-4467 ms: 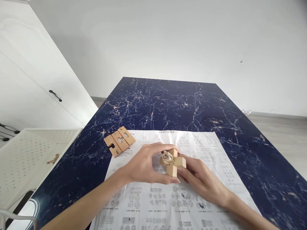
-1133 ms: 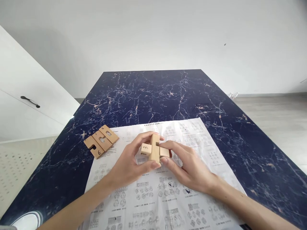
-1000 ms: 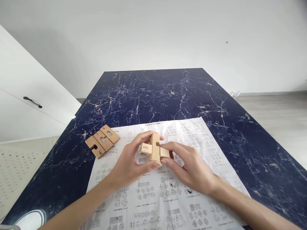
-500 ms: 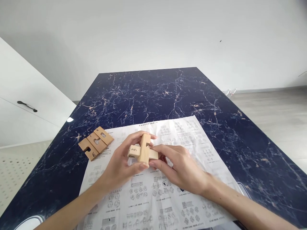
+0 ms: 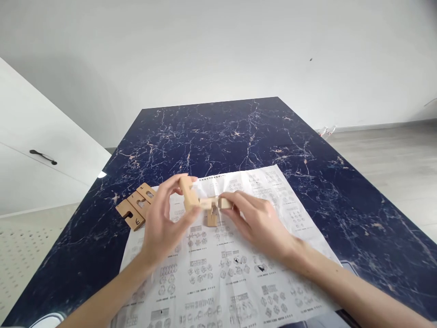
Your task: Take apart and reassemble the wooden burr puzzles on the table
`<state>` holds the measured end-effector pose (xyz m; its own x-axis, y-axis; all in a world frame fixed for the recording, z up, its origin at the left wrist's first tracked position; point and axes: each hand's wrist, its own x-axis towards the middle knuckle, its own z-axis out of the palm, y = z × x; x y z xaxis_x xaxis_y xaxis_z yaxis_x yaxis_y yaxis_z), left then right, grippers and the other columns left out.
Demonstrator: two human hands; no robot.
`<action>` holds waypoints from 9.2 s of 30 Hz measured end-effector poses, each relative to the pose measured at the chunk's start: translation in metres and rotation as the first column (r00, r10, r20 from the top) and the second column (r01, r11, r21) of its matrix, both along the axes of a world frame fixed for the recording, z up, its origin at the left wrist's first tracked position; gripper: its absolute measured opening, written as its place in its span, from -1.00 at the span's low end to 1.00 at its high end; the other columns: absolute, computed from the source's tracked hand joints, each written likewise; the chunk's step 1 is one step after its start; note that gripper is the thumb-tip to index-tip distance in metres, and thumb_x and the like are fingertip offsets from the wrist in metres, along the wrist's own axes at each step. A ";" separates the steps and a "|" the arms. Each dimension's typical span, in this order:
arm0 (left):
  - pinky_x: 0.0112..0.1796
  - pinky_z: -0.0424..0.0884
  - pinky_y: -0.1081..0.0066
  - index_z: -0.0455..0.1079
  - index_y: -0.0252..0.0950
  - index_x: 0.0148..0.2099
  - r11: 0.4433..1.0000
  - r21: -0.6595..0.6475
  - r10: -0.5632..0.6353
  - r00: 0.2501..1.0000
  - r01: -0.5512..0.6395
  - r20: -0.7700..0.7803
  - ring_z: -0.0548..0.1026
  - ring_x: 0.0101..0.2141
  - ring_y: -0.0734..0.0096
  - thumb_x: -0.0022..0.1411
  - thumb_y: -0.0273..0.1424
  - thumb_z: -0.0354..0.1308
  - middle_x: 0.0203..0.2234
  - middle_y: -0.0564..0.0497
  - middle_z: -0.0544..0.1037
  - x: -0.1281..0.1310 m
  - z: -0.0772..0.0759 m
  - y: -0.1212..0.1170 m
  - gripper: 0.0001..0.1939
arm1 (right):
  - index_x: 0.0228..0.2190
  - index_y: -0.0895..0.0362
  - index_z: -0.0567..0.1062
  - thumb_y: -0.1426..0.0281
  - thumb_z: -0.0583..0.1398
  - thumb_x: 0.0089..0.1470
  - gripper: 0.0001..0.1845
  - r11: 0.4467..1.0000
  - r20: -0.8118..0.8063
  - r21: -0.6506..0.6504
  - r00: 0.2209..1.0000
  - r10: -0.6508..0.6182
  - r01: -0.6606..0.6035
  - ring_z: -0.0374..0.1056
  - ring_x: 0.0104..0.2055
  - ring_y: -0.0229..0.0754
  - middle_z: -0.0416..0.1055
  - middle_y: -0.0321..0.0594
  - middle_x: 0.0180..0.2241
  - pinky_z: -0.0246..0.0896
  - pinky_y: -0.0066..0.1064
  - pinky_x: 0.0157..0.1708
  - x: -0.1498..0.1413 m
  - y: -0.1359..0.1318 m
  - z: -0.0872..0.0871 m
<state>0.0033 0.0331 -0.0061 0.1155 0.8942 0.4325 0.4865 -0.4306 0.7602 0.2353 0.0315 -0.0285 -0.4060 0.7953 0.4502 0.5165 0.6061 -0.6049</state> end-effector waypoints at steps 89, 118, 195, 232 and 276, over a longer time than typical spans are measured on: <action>0.32 0.23 -0.26 0.17 -0.21 0.44 0.922 0.019 0.306 0.700 -0.386 -0.646 0.34 0.34 -0.39 0.20 0.27 0.30 0.37 -0.32 0.37 -0.091 -0.019 0.016 -0.01 | 0.12 -0.02 0.49 0.35 0.08 0.40 -0.66 0.910 0.004 -0.383 0.985 0.173 -0.158 0.57 -0.21 -0.09 0.65 -0.16 0.08 0.46 -0.17 -0.23 0.013 0.015 0.000; 0.17 0.42 -0.11 0.46 -0.13 0.26 0.970 0.025 0.191 0.698 -0.241 -0.690 0.54 0.15 -0.17 0.44 0.03 0.17 0.18 -0.16 0.58 -0.076 -0.012 0.039 -0.48 | 0.11 -0.03 0.47 0.42 0.09 0.38 -0.67 0.927 0.008 -0.329 0.981 0.191 -0.178 0.54 -0.27 -0.14 0.65 -0.18 0.09 0.45 -0.18 -0.19 0.016 0.014 -0.005; 0.27 0.34 -0.05 0.27 -0.39 0.42 0.911 0.012 0.339 0.730 -0.413 -0.594 0.38 0.31 -0.35 0.24 0.23 0.21 0.30 -0.39 0.50 -0.118 -0.022 -0.017 -0.03 | -0.01 0.08 0.52 0.13 0.17 0.38 -0.67 0.914 -0.272 -0.403 0.949 -0.158 0.037 0.57 -0.21 -0.05 0.68 -0.11 -0.16 0.45 -0.11 -0.03 0.091 -0.088 -0.032; 0.19 0.49 -0.14 0.17 -0.08 0.52 0.967 -0.239 -0.194 0.874 0.093 -0.446 0.39 0.32 -0.32 0.21 0.33 0.27 0.38 -0.28 0.37 -0.009 -0.023 -0.101 0.03 | -0.09 0.05 0.58 -0.11 0.24 0.31 -0.51 0.916 -0.305 -0.396 0.931 -0.202 0.069 0.53 -0.29 -0.07 0.67 -0.10 -0.20 0.46 -0.20 -0.16 0.090 -0.087 -0.038; 0.32 0.37 -0.15 0.25 -0.08 0.47 0.978 -0.200 -0.142 0.904 0.064 -0.404 0.33 0.40 -0.26 0.22 0.22 0.35 0.43 -0.22 0.35 -0.052 -0.024 -0.120 -0.07 | -0.12 0.09 0.59 -0.22 0.23 0.22 -0.37 0.919 -0.309 -0.363 0.911 -0.274 0.154 0.53 -0.28 -0.04 0.68 0.00 -0.20 0.45 -0.21 -0.22 0.091 -0.090 -0.034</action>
<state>-0.0485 -0.0871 -0.0302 0.3449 0.9248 0.1607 0.7335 -0.3724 0.5685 0.3259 -0.0588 -0.0620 -0.0749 0.9696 0.2330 0.3313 0.2445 -0.9113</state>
